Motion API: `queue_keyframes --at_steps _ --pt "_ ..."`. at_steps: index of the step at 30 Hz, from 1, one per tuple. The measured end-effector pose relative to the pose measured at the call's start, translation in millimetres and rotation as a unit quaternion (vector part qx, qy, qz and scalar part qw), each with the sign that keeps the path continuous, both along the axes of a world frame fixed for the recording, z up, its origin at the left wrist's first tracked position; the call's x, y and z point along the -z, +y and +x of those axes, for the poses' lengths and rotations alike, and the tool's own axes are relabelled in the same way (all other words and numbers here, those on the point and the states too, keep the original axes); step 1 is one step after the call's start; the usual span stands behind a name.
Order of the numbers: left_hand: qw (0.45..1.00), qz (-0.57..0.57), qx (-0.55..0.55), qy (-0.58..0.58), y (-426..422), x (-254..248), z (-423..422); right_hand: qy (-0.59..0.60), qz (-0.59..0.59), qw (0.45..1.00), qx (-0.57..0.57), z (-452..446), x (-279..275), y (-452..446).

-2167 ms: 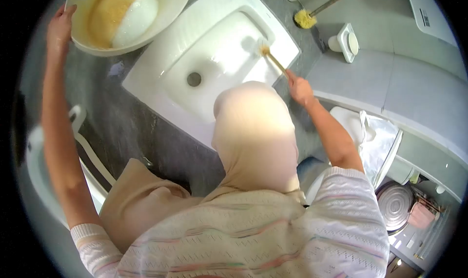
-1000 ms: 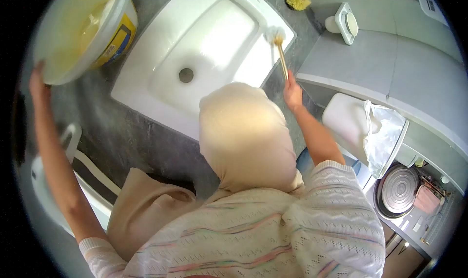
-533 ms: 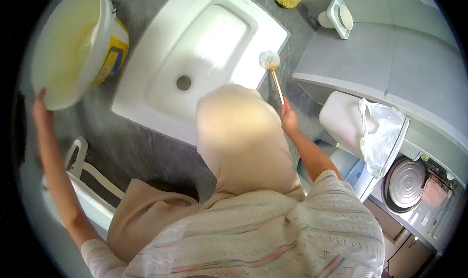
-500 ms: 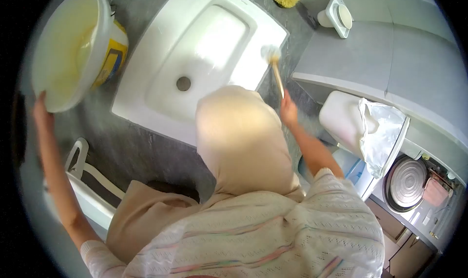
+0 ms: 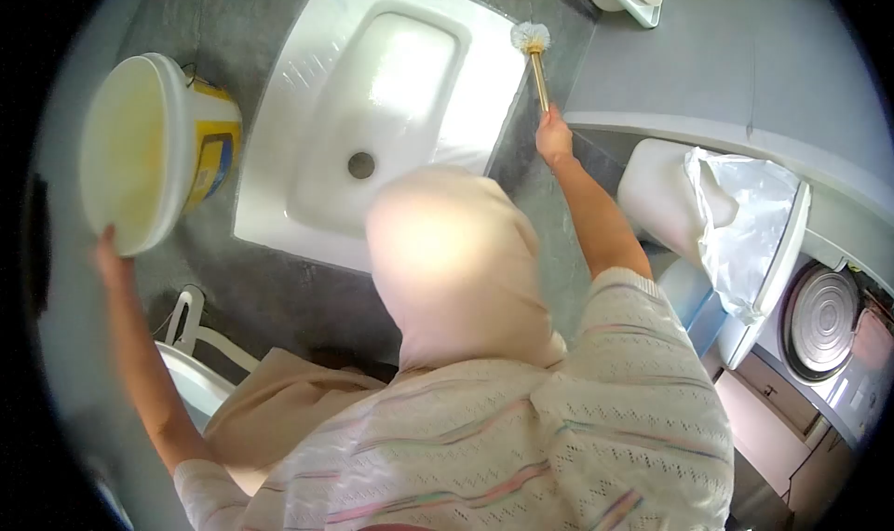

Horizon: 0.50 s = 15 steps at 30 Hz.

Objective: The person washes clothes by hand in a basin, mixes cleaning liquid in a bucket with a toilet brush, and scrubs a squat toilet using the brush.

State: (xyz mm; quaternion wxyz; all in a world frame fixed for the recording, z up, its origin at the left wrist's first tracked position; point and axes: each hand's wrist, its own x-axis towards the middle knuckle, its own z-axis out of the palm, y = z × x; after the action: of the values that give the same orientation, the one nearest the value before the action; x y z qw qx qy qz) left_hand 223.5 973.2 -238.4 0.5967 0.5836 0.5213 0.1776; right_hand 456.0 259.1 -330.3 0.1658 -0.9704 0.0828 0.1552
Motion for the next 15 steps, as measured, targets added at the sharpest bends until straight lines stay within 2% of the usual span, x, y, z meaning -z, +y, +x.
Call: queue_keyframes --at_steps 1,3,4,6,8,9,11,14,15 --pt "1.000 0.002 -0.007 0.000 -4.4 -5.3 -1.5 0.033 0.007 0.999 0.008 -7.2 2.0 -5.3" --pt "0.999 -0.032 -0.005 -0.016 1.7 1.5 -3.8 0.017 -0.019 0.999 -0.044 -95.5 27.7 -50.2" --pt "0.998 -0.051 -0.004 -0.025 2.7 4.6 -3.6 0.031 0.000 0.997 -0.071 -139.3 6.7 -59.1" --pt "0.999 -0.028 -0.008 -0.022 -0.2 3.1 -2.3 0.010 0.007 0.994 -0.106 -157.3 3.5 -66.6" --pt "1.000 -0.012 -0.008 -0.016 -6.8 -6.2 -1.9 -0.052 -0.021 0.991 -0.123 -125.6 44.2 -85.2" --pt "1.000 -0.011 -0.007 -0.014 -11.4 -9.2 -1.8 0.030 -0.029 0.998 -0.039 -73.8 11.0 -43.8" --pt "1.000 -0.013 -0.009 -0.010 -14.1 -9.8 -2.3 -0.032 -0.003 0.999 0.003 -8.0 9.5 -8.4" --pt "0.999 -0.013 -0.029 -0.017 -13.0 -8.1 0.5 -0.063 0.020 0.996 -0.061 -68.1 22.4 -24.9" --pt "0.999 -0.007 -0.038 -0.020 -18.1 -11.5 0.8 0.006 0.073 0.997 -0.015 -95.2 26.0 -39.8"
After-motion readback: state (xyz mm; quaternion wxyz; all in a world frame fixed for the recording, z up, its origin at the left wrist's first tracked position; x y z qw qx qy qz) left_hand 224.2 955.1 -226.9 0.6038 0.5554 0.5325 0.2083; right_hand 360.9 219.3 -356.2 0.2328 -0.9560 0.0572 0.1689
